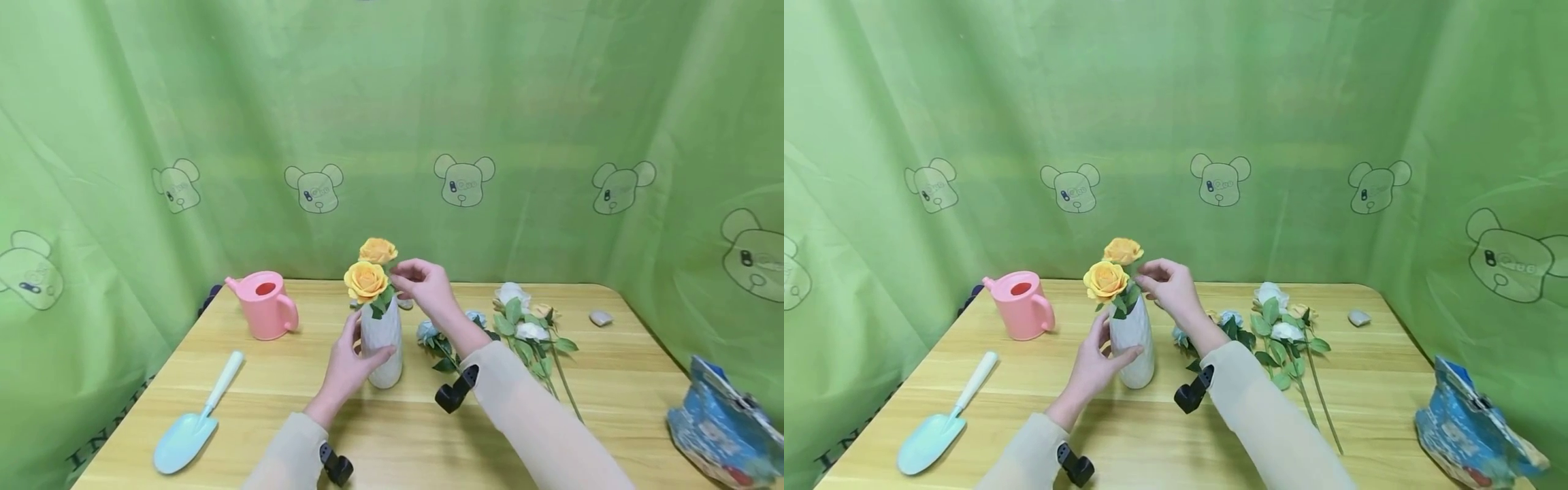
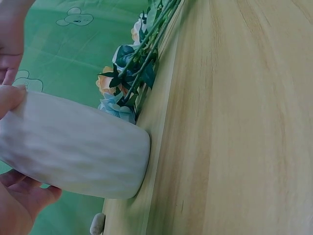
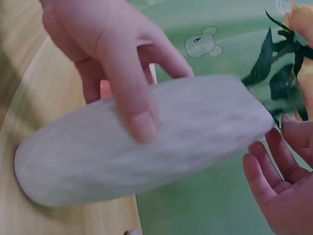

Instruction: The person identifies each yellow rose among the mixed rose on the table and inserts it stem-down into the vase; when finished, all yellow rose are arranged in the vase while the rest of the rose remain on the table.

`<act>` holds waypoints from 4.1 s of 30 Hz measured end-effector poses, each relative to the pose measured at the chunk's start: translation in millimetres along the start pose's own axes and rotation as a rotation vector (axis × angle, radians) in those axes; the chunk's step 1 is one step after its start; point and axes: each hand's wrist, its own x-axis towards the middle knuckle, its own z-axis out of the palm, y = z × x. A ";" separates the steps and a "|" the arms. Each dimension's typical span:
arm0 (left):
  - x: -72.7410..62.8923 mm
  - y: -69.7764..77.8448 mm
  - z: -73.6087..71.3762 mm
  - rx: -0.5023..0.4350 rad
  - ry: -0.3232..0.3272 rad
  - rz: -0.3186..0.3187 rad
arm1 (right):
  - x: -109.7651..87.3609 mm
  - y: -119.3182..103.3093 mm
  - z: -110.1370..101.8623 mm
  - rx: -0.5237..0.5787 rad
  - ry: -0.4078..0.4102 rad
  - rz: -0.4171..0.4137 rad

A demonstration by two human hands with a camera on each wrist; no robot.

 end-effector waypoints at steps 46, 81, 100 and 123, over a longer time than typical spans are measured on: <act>1.1 -1.9 -1.0 -0.003 -0.005 -0.007 | -101.1 90.3 -127.8 -0.250 0.054 0.303; 0.1 -2.1 -1.2 -0.007 -0.007 -0.006 | -106.9 107.2 -111.4 -0.458 0.005 0.389; -0.3 -2.7 -0.3 -0.012 -0.010 -0.015 | -106.5 100.2 -114.8 -0.307 0.030 0.374; -1.4 -2.9 -0.4 -0.027 -0.009 -0.016 | -82.8 38.8 -102.6 -0.262 0.026 0.127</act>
